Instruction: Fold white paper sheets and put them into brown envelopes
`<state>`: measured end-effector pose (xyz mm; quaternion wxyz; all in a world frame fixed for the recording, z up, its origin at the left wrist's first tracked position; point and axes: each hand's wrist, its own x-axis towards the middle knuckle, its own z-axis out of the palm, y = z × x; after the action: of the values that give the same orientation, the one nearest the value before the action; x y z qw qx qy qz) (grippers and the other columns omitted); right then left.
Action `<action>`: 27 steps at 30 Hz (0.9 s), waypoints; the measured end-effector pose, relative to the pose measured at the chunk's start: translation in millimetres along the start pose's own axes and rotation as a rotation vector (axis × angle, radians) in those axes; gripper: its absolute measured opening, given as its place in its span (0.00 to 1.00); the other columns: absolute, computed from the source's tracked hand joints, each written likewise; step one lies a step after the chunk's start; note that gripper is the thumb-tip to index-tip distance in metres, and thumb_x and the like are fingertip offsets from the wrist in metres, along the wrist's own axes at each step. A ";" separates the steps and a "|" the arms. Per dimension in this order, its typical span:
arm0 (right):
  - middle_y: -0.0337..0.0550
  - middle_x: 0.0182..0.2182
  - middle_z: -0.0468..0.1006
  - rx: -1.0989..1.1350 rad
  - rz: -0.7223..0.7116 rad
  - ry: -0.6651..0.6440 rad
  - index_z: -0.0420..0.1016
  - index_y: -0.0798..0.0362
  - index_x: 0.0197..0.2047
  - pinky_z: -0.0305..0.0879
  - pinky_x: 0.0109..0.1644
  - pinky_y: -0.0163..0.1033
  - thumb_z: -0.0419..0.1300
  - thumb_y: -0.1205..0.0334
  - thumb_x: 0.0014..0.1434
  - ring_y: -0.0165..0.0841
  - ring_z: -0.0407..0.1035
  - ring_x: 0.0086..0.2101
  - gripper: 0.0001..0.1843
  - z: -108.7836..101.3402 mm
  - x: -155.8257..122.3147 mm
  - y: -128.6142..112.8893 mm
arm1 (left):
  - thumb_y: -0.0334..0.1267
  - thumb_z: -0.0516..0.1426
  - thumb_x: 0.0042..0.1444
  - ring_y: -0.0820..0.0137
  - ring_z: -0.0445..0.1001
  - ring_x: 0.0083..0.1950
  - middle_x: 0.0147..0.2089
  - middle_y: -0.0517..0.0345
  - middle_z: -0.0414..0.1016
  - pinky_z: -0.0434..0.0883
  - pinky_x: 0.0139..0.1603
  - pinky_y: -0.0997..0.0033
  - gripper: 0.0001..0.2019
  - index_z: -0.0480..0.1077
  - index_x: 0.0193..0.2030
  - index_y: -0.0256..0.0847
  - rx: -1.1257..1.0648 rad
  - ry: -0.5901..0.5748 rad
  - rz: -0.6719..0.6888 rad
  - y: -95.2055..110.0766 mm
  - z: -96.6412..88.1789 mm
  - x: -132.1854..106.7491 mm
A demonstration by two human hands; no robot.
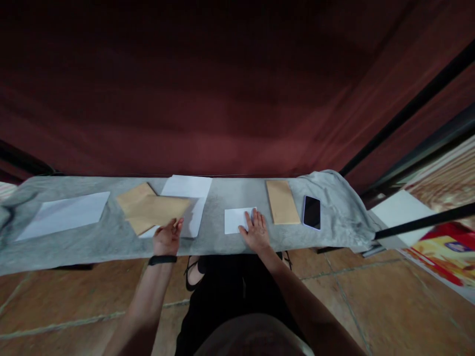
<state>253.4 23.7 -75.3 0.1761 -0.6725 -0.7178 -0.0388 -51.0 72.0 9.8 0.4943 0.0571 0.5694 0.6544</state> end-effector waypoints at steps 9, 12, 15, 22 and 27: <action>0.60 0.71 0.53 0.014 0.011 0.013 0.59 0.55 0.71 0.47 0.70 0.56 0.55 0.45 0.67 0.50 0.51 0.68 0.36 -3.5 -0.9 -1.4 | 0.16 0.55 0.54 0.74 0.80 0.32 0.32 0.60 0.78 0.78 0.37 0.77 0.12 0.72 0.36 0.38 0.021 -0.116 -0.138 -57.8 39.0 -45.0; 0.59 0.71 0.53 0.021 0.020 -0.001 0.58 0.55 0.71 0.47 0.70 0.56 0.54 0.45 0.67 0.50 0.51 0.68 0.35 -3.5 -0.9 -1.3 | 0.18 0.56 0.55 0.72 0.81 0.37 0.34 0.59 0.79 0.79 0.45 0.72 0.11 0.72 0.34 0.38 0.003 -0.133 -0.155 -83.7 42.6 -61.7; 0.59 0.71 0.53 0.024 0.021 -0.029 0.57 0.54 0.72 0.46 0.70 0.57 0.53 0.45 0.68 0.51 0.51 0.68 0.35 -3.6 -0.3 -0.6 | 0.21 0.56 0.57 0.73 0.81 0.41 0.34 0.61 0.78 0.78 0.51 0.71 0.10 0.69 0.31 0.41 -0.003 -0.122 -0.099 -96.6 54.2 -63.3; 0.59 0.72 0.52 0.047 0.023 -0.020 0.57 0.54 0.72 0.46 0.70 0.58 0.53 0.44 0.67 0.51 0.50 0.68 0.36 -4.0 1.1 -0.2 | 0.26 0.57 0.57 0.69 0.81 0.37 0.29 0.57 0.77 0.79 0.47 0.66 0.08 0.68 0.29 0.39 0.210 -0.272 -0.022 -100.3 64.5 -53.5; 0.57 0.72 0.51 0.042 0.017 -0.040 0.56 0.53 0.72 0.45 0.70 0.57 0.54 0.45 0.68 0.50 0.50 0.69 0.36 -4.3 -0.6 -0.2 | 0.33 0.59 0.59 0.62 0.80 0.50 0.42 0.51 0.81 0.72 0.60 0.55 0.04 0.75 0.39 0.40 0.522 -0.475 0.236 -131.4 52.6 -84.6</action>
<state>254.1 21.9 -71.5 0.1760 -0.6753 -0.7161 -0.0089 101.6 30.0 -36.1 0.5025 0.3966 0.5762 0.5082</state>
